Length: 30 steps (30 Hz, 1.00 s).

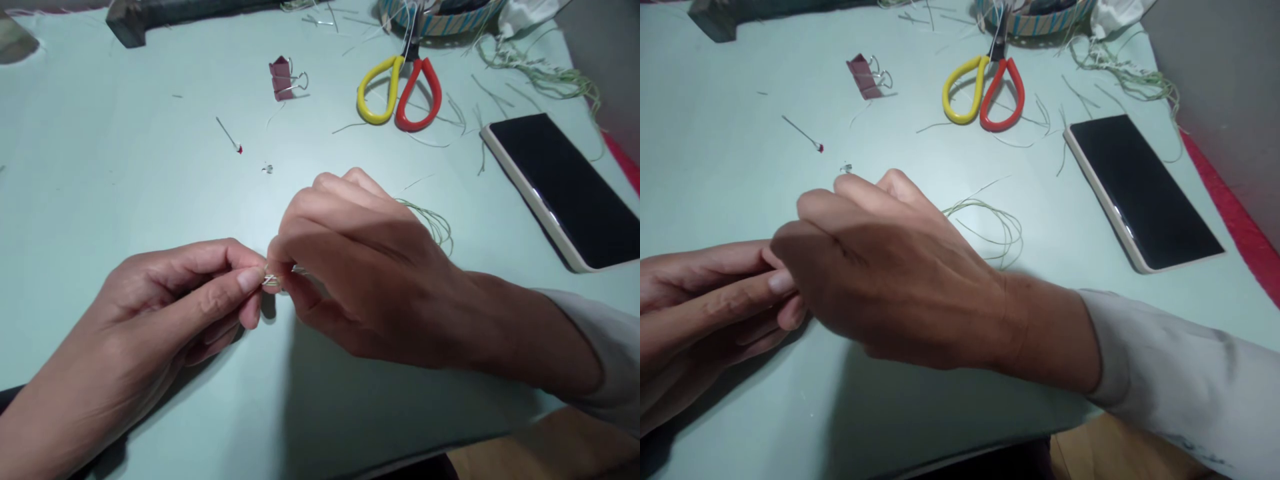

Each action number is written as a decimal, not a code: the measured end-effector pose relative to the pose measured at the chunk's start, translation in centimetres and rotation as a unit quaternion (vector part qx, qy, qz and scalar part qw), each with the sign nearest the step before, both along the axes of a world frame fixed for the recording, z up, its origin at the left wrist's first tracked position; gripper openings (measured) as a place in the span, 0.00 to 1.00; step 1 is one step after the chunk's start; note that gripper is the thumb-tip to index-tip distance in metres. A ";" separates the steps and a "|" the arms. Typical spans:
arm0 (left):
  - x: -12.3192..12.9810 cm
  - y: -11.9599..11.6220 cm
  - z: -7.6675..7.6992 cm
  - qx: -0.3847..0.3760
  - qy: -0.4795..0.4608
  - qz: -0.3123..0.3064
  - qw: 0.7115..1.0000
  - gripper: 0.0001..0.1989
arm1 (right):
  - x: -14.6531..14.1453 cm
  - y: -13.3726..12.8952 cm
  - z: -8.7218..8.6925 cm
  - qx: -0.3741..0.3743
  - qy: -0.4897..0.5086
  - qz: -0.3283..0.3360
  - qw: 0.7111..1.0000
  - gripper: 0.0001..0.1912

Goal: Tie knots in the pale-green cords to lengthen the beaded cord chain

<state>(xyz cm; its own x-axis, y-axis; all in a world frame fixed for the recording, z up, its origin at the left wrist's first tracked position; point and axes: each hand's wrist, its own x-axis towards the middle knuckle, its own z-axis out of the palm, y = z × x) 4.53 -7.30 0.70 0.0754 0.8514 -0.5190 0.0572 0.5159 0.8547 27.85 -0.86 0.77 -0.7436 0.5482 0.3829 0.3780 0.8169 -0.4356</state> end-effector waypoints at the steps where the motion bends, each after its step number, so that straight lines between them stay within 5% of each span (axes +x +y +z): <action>1: 0.1 0.1 0.1 0.002 0.001 -0.005 1.000 0.11 | 0.1 0.1 -0.1 -0.002 -0.004 0.001 1.000 0.13; 30: 1.2 2.8 -0.6 0.036 -0.011 0.013 0.999 0.14 | 0.3 -0.2 0.0 0.022 0.009 0.003 1.000 0.19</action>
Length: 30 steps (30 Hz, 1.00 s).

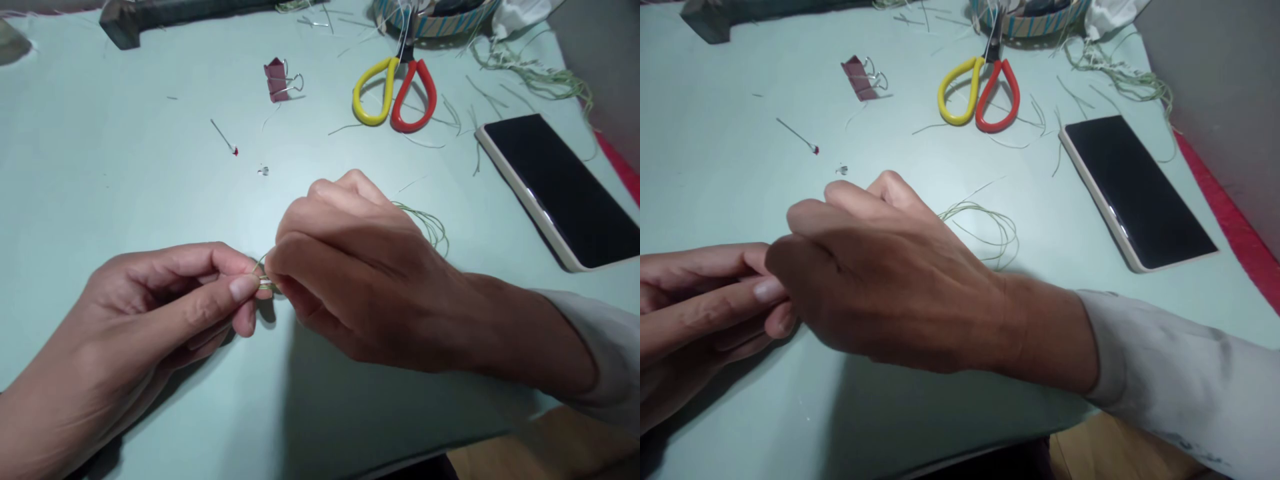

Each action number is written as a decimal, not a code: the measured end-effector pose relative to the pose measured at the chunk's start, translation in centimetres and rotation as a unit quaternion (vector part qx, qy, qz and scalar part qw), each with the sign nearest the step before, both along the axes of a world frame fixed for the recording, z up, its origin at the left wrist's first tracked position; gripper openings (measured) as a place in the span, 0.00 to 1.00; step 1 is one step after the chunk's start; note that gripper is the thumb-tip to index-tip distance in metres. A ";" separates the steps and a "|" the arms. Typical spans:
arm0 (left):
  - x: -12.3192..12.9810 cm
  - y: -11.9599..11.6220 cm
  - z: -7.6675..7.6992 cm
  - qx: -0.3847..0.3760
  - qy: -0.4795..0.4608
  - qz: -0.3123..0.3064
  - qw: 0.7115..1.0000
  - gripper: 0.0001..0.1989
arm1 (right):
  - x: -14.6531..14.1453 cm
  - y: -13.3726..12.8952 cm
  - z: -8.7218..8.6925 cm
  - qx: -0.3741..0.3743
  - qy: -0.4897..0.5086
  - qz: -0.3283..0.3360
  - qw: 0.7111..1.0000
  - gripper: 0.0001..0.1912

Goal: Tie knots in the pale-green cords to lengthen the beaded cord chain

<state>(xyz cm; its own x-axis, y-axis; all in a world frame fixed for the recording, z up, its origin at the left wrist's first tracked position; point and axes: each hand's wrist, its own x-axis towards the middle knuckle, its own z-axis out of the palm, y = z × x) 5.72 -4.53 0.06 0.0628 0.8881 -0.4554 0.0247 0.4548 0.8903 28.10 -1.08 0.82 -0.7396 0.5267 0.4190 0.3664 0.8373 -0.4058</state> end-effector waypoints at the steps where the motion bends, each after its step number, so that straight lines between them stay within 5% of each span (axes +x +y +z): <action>1: -0.1 0.0 0.0 0.001 0.000 0.000 1.000 0.14 | 0.0 -0.1 0.0 0.002 0.002 -0.004 1.000 0.20; 11: -0.8 -0.7 0.2 0.004 0.000 0.004 1.000 0.13 | -0.6 -0.1 1.1 0.004 0.002 0.019 1.000 0.25; 23: -0.8 -2.4 0.8 -0.015 -0.010 -0.017 1.000 0.13 | -0.3 -0.5 -0.1 0.148 0.014 -0.014 0.989 0.24; 30: -0.9 -2.5 0.6 -0.025 -0.029 0.001 0.999 0.07 | -1.2 -0.1 0.7 0.138 0.059 -0.028 0.988 0.22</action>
